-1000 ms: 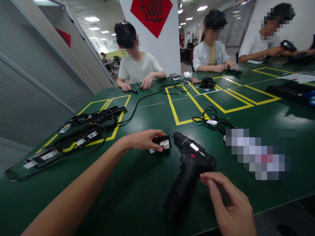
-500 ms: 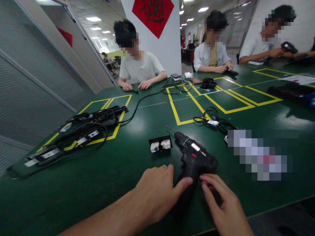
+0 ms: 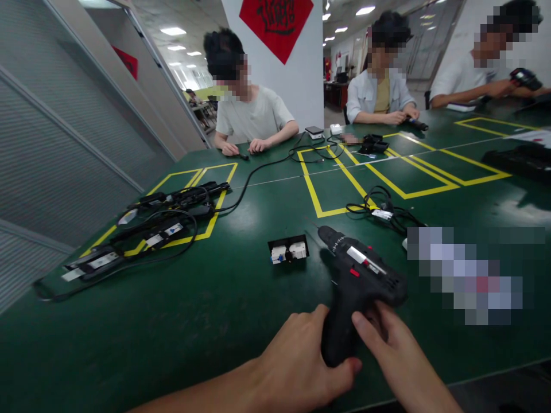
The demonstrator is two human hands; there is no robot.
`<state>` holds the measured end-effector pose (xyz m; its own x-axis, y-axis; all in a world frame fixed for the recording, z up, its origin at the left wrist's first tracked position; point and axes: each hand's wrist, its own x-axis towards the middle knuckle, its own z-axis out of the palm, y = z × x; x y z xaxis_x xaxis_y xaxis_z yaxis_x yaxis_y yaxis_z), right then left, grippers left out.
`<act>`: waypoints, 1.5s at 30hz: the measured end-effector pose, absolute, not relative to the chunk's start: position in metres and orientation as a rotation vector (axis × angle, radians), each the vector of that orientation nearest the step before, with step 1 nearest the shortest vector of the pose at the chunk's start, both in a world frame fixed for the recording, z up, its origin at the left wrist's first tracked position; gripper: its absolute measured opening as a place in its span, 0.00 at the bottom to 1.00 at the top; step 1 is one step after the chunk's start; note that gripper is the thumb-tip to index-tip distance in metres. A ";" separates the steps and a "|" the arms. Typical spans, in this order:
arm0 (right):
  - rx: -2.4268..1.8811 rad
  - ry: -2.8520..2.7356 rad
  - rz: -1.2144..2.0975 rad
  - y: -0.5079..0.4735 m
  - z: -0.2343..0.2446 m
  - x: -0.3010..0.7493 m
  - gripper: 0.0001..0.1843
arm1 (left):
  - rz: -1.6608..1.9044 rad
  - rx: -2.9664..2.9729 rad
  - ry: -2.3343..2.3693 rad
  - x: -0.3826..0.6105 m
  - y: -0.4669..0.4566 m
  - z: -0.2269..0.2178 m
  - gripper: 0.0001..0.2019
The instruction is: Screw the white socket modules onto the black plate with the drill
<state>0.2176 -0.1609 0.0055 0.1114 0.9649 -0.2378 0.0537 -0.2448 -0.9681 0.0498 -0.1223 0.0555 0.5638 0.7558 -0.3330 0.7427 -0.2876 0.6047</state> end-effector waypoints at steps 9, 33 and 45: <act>-0.838 -0.655 1.472 -0.159 0.037 0.218 0.24 | 0.171 2.164 0.778 0.067 -0.125 0.046 0.36; -0.721 -0.763 1.691 -0.169 0.020 0.259 0.14 | 1.150 2.768 0.964 -0.037 -0.024 0.020 0.13; -1.003 -1.297 1.631 -0.174 0.047 0.254 0.26 | 1.041 2.313 1.343 -0.026 -0.017 0.011 0.15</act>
